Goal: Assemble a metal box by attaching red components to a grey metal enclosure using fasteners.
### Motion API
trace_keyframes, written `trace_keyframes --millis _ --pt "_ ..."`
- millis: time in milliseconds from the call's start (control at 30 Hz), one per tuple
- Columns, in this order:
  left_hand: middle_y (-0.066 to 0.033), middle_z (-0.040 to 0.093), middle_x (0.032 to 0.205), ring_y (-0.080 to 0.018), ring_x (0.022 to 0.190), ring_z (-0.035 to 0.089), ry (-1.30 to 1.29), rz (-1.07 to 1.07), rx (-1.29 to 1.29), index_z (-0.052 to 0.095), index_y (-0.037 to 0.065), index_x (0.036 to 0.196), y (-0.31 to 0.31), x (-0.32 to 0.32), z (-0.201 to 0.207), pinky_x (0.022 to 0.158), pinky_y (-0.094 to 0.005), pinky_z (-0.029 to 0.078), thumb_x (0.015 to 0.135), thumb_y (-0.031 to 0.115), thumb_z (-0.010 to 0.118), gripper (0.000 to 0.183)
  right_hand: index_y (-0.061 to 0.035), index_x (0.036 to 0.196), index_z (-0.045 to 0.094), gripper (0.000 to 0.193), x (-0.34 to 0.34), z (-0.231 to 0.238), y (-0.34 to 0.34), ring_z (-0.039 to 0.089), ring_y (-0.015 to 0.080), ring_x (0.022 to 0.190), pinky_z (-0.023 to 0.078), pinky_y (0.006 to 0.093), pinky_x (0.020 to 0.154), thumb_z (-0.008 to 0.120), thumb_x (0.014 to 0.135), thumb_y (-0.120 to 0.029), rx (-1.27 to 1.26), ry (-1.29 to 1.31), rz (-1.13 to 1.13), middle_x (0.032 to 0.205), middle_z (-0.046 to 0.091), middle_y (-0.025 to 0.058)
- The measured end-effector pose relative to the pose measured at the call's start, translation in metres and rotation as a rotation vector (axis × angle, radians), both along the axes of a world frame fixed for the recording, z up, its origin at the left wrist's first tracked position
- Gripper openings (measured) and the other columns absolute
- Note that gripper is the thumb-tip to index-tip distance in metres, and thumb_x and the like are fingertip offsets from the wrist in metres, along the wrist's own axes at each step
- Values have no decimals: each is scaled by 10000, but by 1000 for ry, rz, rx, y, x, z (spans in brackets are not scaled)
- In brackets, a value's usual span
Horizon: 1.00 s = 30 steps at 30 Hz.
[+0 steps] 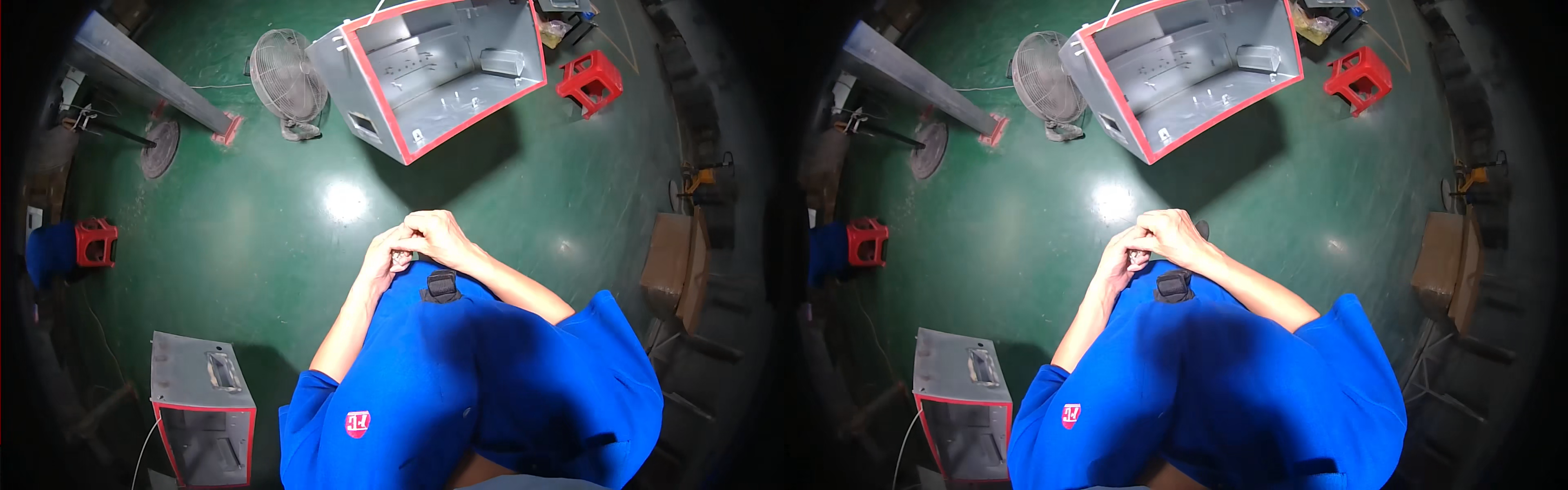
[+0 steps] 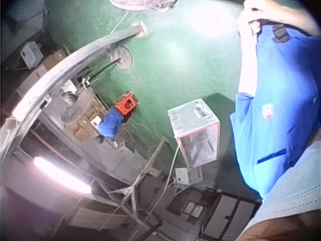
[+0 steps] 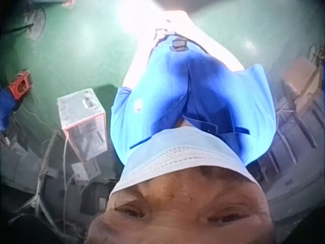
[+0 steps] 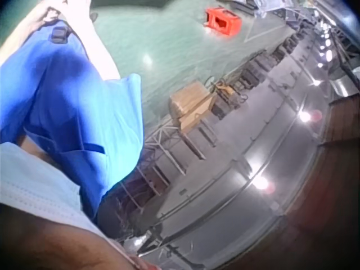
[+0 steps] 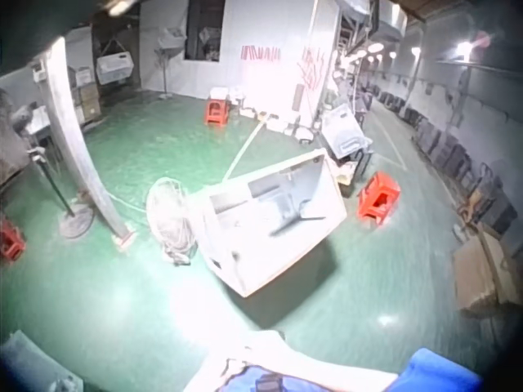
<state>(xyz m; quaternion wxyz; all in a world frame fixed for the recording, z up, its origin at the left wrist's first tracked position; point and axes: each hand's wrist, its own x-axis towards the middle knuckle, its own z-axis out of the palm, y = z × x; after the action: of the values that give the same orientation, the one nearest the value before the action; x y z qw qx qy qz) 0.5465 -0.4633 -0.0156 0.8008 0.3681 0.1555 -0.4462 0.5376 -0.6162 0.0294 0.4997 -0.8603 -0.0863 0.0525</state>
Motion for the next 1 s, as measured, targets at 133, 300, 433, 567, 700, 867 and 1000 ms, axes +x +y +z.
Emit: trace_keyframes --millis 133,300,433,567,700,867,1000 --pt "-2 457 594 -61 438 379 4 -33 16 538 40 802 -33 16 -10 367 -194 255 925 351 515 335 -5 702 615 182 9 -3 -34 624 205 598 474 301 555 694 745 -162 198 64 -81 656 613 108" --pt "3 454 578 -62 422 363 0 -86 45 510 67 729 -81 30 -14 361 -189 235 930 355 509 351 -3 730 639 90 19 -3 -96 584 79 607 446 232 534 689 753 -74 306 131 -155 663 626 50" --pt "18 448 568 -52 431 362 -3 -124 116 545 64 757 -122 44 -17 368 -183 239 942 330 493 329 -11 746 638 97 25 -22 -145 498 42 590 411 203 538 699 751 -87 295 199 -265 646 584 13" --pt "10 488 584 -51 437 383 17 -148 115 572 54 802 -173 53 -27 363 -189 249 945 312 488 307 -19 788 645 92 27 -34 -192 511 39 615 421 203 556 693 763 -94 294 216 -257 695 597 8" --pt "-3 517 613 -61 464 425 -7 -151 97 564 54 796 -225 61 -42 359 -181 267 940 302 496 295 -22 862 646 125 27 -43 -242 549 55 696 443 205 617 688 784 -110 384 294 -251 769 617 12" --pt "-20 528 637 -67 480 447 3 -181 38 554 53 746 -275 73 -47 358 -177 283 943 308 484 330 -18 870 648 102 28 -58 -299 576 73 691 471 225 620 643 777 -60 373 255 -297 761 636 28" --pt "-4 520 579 -62 459 441 -16 -195 54 584 41 747 -301 87 -47 363 -181 279 944 287 484 330 -23 869 650 92 39 -58 -325 569 60 703 473 226 628 643 791 -72 371 304 -327 765 638 13"
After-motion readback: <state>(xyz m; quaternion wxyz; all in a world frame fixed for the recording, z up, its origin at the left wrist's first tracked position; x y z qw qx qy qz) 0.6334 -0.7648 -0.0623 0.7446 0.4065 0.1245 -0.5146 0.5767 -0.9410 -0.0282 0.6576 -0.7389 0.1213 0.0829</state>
